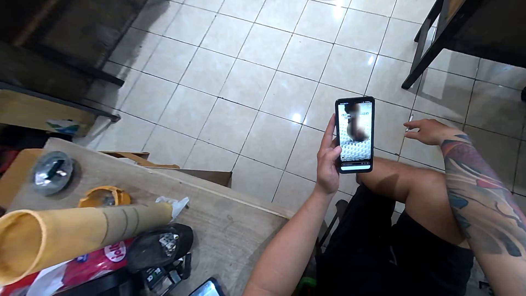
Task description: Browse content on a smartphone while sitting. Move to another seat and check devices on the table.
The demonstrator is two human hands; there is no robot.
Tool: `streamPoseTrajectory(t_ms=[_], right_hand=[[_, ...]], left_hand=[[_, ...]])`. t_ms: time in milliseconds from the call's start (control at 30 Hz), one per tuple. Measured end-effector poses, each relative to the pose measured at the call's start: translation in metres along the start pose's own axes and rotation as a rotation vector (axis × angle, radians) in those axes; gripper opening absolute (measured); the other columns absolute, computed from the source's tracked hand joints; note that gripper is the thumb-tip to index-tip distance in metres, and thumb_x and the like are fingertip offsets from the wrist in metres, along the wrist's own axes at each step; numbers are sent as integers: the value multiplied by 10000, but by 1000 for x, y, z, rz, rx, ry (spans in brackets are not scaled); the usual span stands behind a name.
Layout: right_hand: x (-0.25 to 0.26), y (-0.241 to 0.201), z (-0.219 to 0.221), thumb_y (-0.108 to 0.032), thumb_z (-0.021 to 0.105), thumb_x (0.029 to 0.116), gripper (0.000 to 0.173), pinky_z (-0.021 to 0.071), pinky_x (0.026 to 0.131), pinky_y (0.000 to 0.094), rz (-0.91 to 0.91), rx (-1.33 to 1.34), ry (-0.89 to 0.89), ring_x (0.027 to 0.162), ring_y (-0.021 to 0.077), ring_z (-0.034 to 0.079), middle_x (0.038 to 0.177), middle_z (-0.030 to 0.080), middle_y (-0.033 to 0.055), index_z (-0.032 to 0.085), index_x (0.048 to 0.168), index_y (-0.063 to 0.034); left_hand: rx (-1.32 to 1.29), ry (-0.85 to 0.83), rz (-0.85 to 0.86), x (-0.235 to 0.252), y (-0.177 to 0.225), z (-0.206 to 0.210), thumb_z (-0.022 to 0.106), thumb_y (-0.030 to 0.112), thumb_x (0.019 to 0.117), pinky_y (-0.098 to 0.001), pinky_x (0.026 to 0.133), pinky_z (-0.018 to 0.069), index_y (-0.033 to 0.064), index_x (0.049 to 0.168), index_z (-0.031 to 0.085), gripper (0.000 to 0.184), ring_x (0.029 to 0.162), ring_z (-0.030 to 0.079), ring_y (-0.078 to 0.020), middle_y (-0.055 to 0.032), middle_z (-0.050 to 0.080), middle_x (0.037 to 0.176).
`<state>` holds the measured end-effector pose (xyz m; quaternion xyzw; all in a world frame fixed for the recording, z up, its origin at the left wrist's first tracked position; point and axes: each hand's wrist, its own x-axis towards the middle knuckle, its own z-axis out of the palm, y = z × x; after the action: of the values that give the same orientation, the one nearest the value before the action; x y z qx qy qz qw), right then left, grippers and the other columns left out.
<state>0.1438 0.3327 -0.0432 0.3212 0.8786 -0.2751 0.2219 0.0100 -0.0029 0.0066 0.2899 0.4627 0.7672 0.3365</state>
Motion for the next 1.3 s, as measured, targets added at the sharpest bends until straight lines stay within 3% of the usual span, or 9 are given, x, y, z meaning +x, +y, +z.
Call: streamPoseTrajectory(t_ms=[1100, 1300], right_hand=[[0, 3, 0, -336, 617, 1039, 502, 397, 1093, 673, -5, 28, 5, 1307, 434, 568, 1397, 621, 200, 562, 1470, -85], [2, 6, 2, -345, 610, 1041, 506, 398, 1096, 665, -19, 9, 7, 1303, 431, 572, 1389, 626, 201, 559, 1472, -85]], left_hand=[[-12, 1, 0, 0, 0, 0, 346, 401, 1022, -438, 892, 578, 300, 1641, 167, 653, 1147, 641, -239, -130, 537, 1448], [-8, 10, 12, 0, -1, 0, 353, 378, 1017, -451, 924, 569, 288, 1645, 169, 661, 1235, 600, -242, -113, 454, 1541]])
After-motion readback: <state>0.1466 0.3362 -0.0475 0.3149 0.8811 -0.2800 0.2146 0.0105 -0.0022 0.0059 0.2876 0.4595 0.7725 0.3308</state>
